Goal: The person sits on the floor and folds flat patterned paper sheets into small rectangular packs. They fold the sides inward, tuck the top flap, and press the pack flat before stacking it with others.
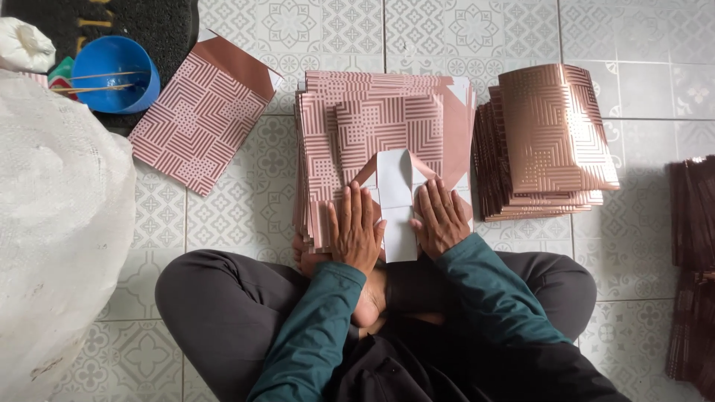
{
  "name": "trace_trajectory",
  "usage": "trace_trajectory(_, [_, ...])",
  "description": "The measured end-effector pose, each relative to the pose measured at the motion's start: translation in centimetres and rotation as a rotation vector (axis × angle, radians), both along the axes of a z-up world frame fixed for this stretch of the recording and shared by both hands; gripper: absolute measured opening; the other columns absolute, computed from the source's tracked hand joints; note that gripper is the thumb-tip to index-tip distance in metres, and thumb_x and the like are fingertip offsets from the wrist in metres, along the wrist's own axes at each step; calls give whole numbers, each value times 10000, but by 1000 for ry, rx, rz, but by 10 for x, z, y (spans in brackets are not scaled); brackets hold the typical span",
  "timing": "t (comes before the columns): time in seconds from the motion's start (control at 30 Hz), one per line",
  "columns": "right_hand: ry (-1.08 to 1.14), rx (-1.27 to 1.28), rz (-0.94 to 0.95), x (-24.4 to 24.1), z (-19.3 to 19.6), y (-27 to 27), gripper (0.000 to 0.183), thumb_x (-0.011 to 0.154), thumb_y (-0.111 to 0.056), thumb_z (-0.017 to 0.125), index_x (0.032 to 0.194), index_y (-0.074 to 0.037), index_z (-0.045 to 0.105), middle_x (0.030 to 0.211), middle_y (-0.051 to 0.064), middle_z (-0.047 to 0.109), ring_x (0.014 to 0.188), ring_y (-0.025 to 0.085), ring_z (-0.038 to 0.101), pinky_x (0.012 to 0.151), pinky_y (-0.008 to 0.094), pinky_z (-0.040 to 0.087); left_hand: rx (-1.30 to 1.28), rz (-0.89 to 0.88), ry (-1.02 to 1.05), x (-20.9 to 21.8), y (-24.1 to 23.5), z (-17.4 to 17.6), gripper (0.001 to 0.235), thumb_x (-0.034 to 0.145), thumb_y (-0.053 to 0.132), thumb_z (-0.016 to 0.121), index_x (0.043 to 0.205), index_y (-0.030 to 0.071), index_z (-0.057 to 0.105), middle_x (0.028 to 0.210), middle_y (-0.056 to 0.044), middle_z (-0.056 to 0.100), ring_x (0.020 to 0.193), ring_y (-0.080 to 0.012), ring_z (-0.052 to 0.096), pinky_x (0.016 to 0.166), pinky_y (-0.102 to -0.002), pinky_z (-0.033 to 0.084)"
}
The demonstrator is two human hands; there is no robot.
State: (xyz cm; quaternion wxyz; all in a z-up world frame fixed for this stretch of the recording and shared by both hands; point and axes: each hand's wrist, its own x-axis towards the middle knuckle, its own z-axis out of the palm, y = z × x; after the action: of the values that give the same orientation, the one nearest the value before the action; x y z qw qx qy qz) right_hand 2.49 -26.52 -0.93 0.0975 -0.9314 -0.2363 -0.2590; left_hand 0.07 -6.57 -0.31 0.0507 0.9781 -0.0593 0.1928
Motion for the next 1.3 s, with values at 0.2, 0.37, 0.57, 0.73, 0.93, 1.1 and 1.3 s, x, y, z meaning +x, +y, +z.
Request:
trace_trajectory(0.2, [82,-36,54,1,0,-5,668,1088,-476,371,1611,-62,352,1653,216,333,1529,353,287,1226,444,245,-5,-22,19,0,3,-2,622,1061,458,352,1586,125,340,1640,-198,324,1543,-375,256,1241,-632,132])
trace_trajectory(0.37, [57,45,144,8,-24,-43,556,1042,-461,438,1460,-123,583,1524,148,536,1433,329,472,1208,481,318,-42,-63,19,-2,11,-2,579,1086,421,314,1586,132,350,1644,-181,326,1548,-346,253,1246,-603,120])
trace_trajectory(0.57, [-7,72,86,-5,-20,-29,416,1035,-319,512,1359,-113,672,1454,112,618,1346,301,577,1202,472,354,-22,-84,12,-3,7,-3,575,1076,363,325,1587,99,338,1640,-225,311,1546,-384,244,1244,-605,138])
trace_trajectory(0.73, [19,95,95,-5,-15,-18,424,1022,-284,525,1372,-88,660,1470,104,606,1353,310,565,1171,443,395,-56,-93,5,-1,1,0,565,1068,333,339,1586,108,338,1614,-286,318,1523,-458,258,1231,-630,160])
trace_trajectory(0.93, [24,50,58,-12,-16,7,421,1042,-354,483,1389,-202,665,1483,-13,603,1437,407,441,1218,504,310,-93,-96,-18,-2,2,-5,570,1040,310,410,1587,158,355,1604,-320,311,1519,-498,240,1214,-663,147])
trace_trajectory(1.1, [255,16,4,-21,-22,12,504,1073,-490,376,1542,-338,484,1616,-90,436,1526,499,160,1229,593,85,-75,-101,-70,-1,2,-4,565,1031,305,425,1584,203,365,1583,-335,338,1502,-511,271,1193,-693,161])
trace_trajectory(1.3, [348,-41,-33,-28,-16,23,502,1056,-576,321,1547,-502,391,1682,-27,309,1507,569,60,1175,709,46,-85,-101,-72,-4,2,-5,594,1011,320,448,1584,195,357,1605,-323,311,1522,-485,243,1196,-689,141])
